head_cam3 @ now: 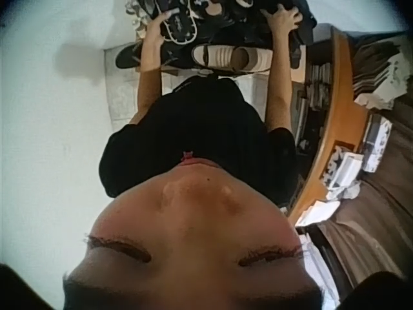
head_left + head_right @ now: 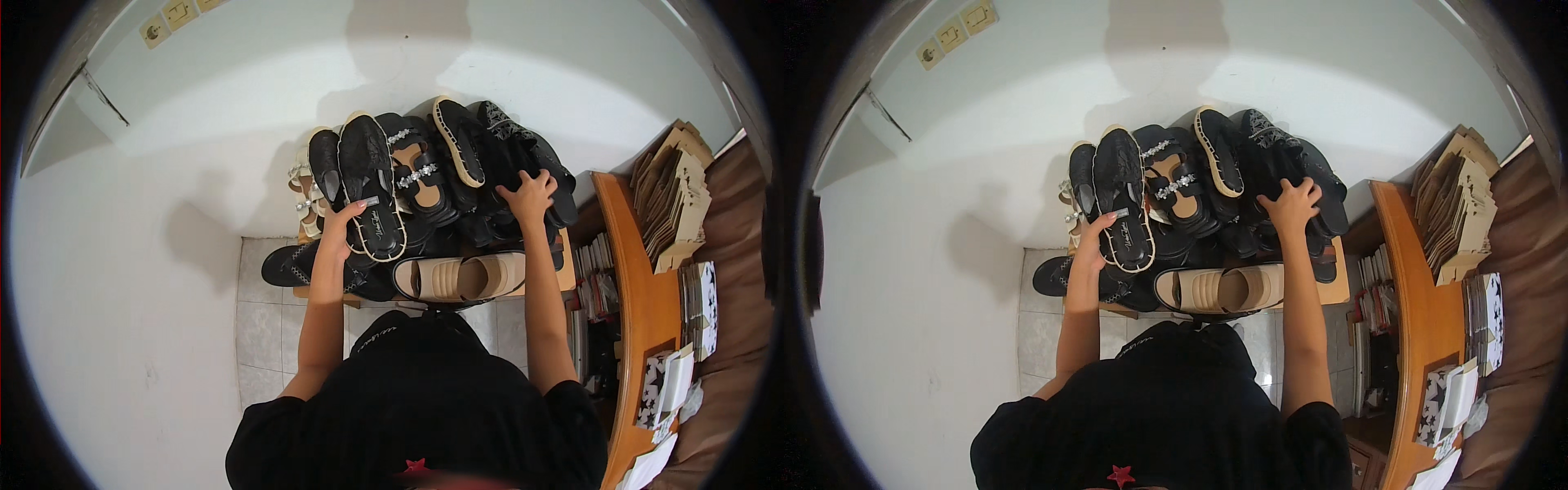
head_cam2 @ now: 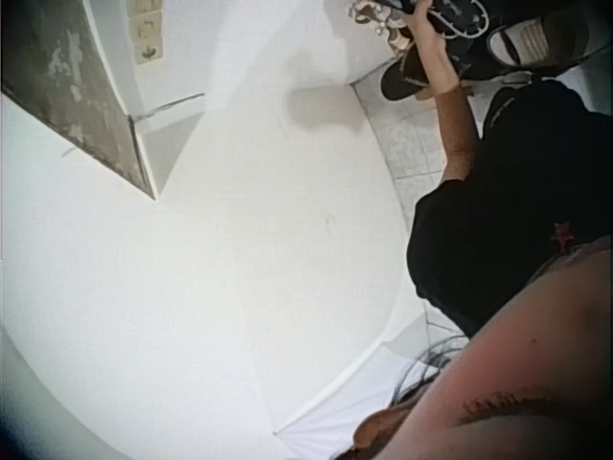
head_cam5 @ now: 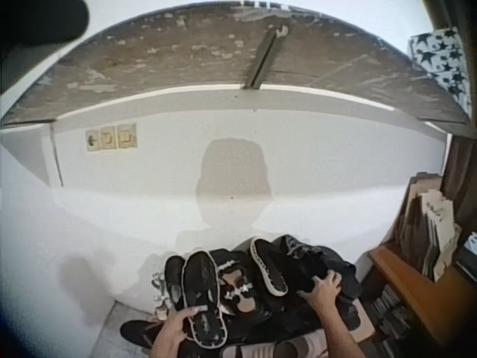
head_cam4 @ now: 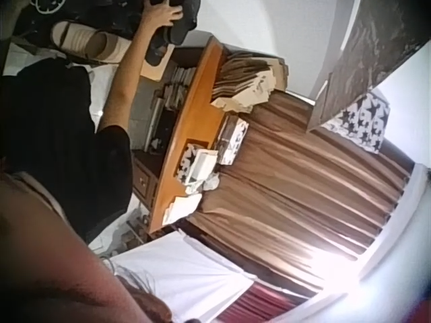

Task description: Assembling cardboard shoe boxes, placing shoes inside with tissue paper and silica gel, and shelving the finished boxes.

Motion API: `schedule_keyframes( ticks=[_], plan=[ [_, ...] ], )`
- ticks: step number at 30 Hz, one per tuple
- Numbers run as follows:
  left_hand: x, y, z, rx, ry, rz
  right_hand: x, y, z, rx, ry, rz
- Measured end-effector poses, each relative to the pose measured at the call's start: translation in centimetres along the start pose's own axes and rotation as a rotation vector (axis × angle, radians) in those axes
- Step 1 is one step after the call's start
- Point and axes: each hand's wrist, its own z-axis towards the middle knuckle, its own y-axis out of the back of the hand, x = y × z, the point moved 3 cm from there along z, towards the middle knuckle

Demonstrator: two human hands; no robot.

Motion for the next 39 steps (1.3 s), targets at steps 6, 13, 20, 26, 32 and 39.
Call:
schedule_keyframes(
  ticks=[6,13,20,26,32,39],
  plan=[
    [0.6,-0.7,0.4,0.025,0.07,0.018,-3.9,0.1,3.9,-0.071,0.182,0.345],
    [1.2,0.6,1.1,0.029,0.099,-0.016,-6.4,3.4,5.4,0.059,-0.09,1.107],
    [1.5,0.5,1.6,0.036,0.093,0.003,-4.6,3.6,5.0,-0.107,0.119,0.829],
    [1.7,0.1,2.1,0.074,0.192,0.022,-1.7,-0.8,1.3,-0.193,0.321,0.391],
    [2.1,-1.0,2.1,0.047,0.13,0.036,-0.5,0.9,-0.7,-0.28,0.281,0.258],
    [2.6,-7.0,-2.3,0.114,0.055,0.14,-5.6,3.4,-5.3,-0.331,0.155,0.502]
  ],
)
